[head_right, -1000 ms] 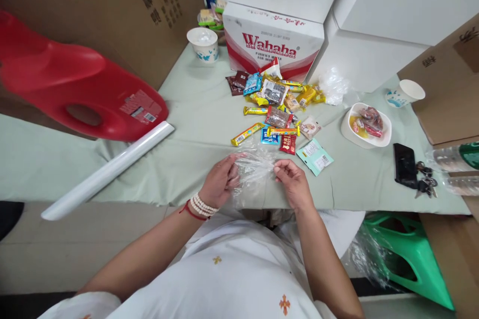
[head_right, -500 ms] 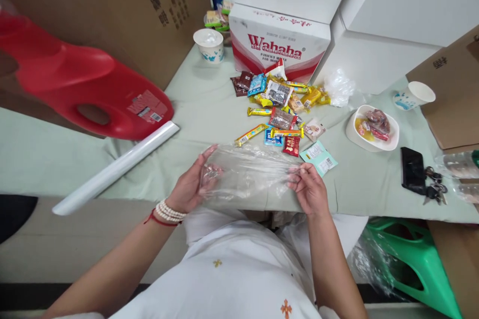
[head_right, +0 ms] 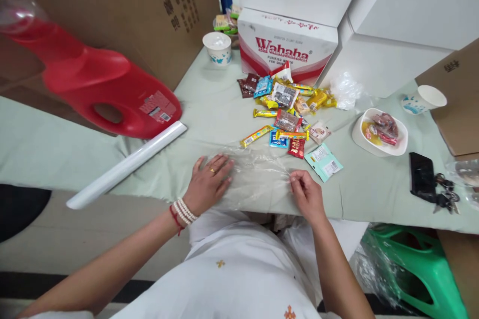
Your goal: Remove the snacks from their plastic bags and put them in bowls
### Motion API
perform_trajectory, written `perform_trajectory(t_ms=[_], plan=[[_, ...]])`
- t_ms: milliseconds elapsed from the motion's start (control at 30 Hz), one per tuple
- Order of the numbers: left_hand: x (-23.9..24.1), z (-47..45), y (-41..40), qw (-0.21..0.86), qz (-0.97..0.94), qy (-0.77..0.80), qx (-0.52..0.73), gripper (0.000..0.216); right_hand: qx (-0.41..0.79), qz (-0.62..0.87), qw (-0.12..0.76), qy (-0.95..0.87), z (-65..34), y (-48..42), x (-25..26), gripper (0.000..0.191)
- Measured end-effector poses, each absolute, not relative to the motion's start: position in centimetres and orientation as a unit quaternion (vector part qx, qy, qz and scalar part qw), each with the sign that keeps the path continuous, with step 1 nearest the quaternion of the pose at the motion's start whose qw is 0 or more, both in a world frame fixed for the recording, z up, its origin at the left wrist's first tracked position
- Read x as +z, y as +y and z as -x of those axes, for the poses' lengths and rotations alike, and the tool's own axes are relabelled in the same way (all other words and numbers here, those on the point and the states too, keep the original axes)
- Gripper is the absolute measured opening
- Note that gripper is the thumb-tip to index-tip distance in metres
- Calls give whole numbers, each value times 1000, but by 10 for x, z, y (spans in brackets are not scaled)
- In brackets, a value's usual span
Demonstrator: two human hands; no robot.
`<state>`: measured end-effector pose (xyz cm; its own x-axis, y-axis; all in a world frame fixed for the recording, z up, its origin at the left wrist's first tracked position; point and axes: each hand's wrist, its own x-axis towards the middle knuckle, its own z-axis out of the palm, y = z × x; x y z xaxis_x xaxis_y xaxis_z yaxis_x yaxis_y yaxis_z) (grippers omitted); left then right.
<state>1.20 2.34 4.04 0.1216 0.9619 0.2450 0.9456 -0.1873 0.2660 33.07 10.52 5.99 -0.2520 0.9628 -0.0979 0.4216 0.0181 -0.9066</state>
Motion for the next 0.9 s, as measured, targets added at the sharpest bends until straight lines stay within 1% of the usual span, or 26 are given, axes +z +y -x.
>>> perform_trajectory(t_ms=[67, 133, 233, 333, 367, 400, 467, 567, 633, 700, 800, 900], plan=[[34, -9, 22, 50, -742, 653, 145, 51, 463, 491, 288, -679, -348, 99, 65, 23], [30, -7, 18, 67, -749, 649, 120, 58, 523, 462, 290, -655, -359, 99, 67, 26], [31, -11, 14, 73, -766, 631, 98, 65, 583, 509, 281, -568, -345, 112, 68, 40], [34, -15, 16, 73, -771, 626, 90, 66, 565, 540, 209, -587, -301, 136, 66, 56], [34, -15, 18, 72, -769, 629, 91, 66, 555, 534, 188, -610, -286, 143, 66, 56], [34, -13, 20, 70, -765, 634, 93, 64, 545, 523, 179, -631, -272, 151, 65, 52], [33, -9, 24, 65, -751, 649, 104, 60, 523, 509, 205, -653, -256, 162, 64, 40], [30, -2, 27, 54, -732, 667, 123, 58, 469, 545, 297, -629, -265, 173, 64, 39], [29, 0, 27, 49, -729, 670, 132, 58, 407, 592, 312, -622, -284, 183, 68, 39], [28, 0, 27, 48, -729, 669, 136, 58, 308, 626, 294, -653, -300, 202, 77, 37], [29, 0, 26, 53, -734, 663, 140, 59, 146, 625, 245, -727, -298, 250, 97, 35], [30, 2, 26, 52, -739, 656, 141, 59, 66, 594, 182, -781, -262, 315, 109, 32]])
